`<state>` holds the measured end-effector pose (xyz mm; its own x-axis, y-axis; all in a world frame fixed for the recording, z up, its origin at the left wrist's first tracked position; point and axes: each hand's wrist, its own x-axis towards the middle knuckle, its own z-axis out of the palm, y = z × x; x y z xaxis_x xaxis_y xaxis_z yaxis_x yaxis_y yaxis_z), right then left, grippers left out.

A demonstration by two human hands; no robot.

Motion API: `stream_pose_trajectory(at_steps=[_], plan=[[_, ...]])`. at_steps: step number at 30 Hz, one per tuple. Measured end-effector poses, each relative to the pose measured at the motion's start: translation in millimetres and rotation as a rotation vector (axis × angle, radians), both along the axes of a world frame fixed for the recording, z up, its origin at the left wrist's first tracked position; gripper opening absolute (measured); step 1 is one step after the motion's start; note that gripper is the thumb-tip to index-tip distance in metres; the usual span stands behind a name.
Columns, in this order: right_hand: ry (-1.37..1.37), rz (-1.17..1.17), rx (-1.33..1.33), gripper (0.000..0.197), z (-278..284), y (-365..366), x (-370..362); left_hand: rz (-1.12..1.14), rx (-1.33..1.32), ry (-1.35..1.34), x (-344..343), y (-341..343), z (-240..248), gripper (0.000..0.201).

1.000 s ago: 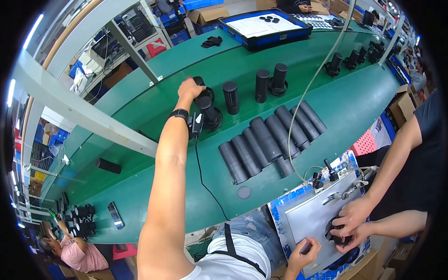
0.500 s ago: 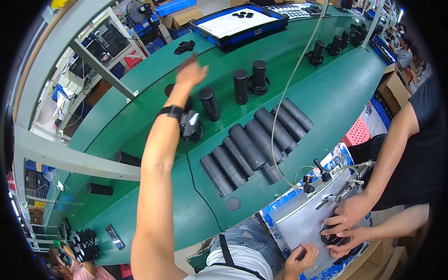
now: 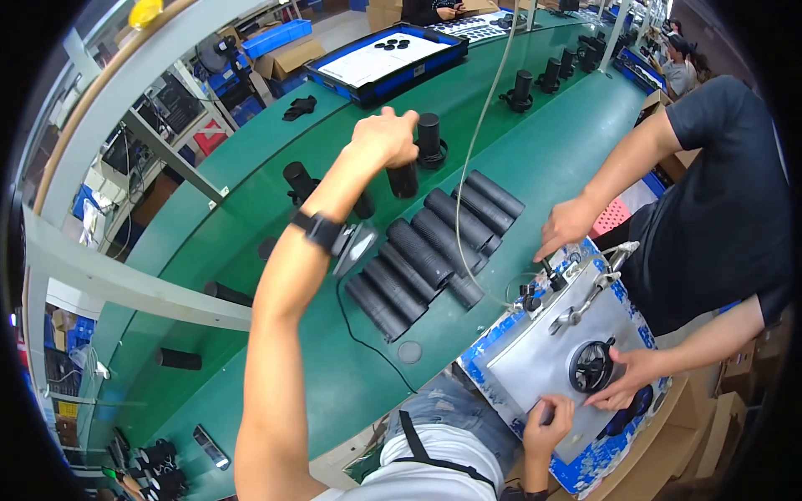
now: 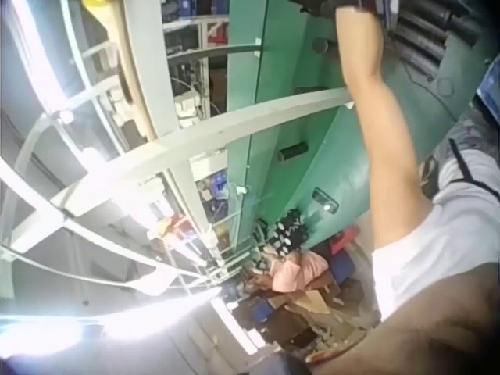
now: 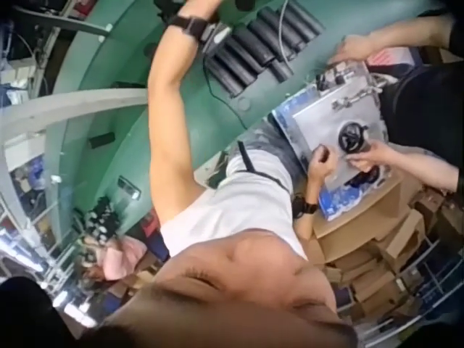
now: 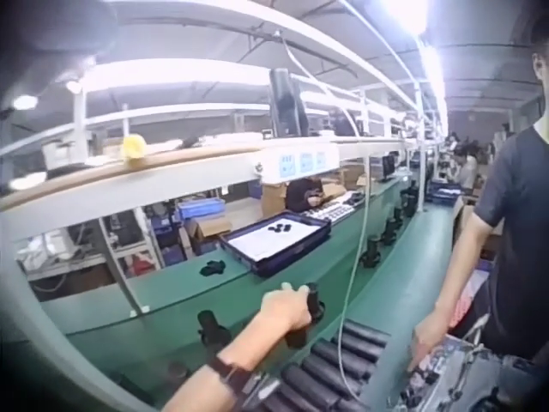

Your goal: The person picks up a black cylinder from the conveyor belt, fits it into a black base, and presses the assembly into a metal fixture. They then remove the completed unit and place it back onto the green workbench.

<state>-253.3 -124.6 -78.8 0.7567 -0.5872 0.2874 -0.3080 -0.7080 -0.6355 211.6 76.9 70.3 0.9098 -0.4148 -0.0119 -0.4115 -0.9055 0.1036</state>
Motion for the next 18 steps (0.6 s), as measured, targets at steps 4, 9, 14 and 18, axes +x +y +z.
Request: stream_pose_trajectory(at_steps=[4, 9, 14, 18], plan=[[-0.161, 0.064, 0.275, 0.018, 20, -1, 3, -0.838, -0.171, 0.204, -116, 6, 67, 0.043], [-0.248, 0.715, 1.151, 0.070, 71, 27, 59, -1.428, -0.503, 0.711, -222, -29, 26, 0.038], [-0.781, 0.575, 1.405, 0.062, 62, 1, 47, -0.804, -1.257, 0.426, -275, -69, -39, 0.057], [-1.055, 0.458, 1.408, 0.050, 68, -21, 30, -0.810, -1.157, 1.300, -336, -75, -103, 0.059]])
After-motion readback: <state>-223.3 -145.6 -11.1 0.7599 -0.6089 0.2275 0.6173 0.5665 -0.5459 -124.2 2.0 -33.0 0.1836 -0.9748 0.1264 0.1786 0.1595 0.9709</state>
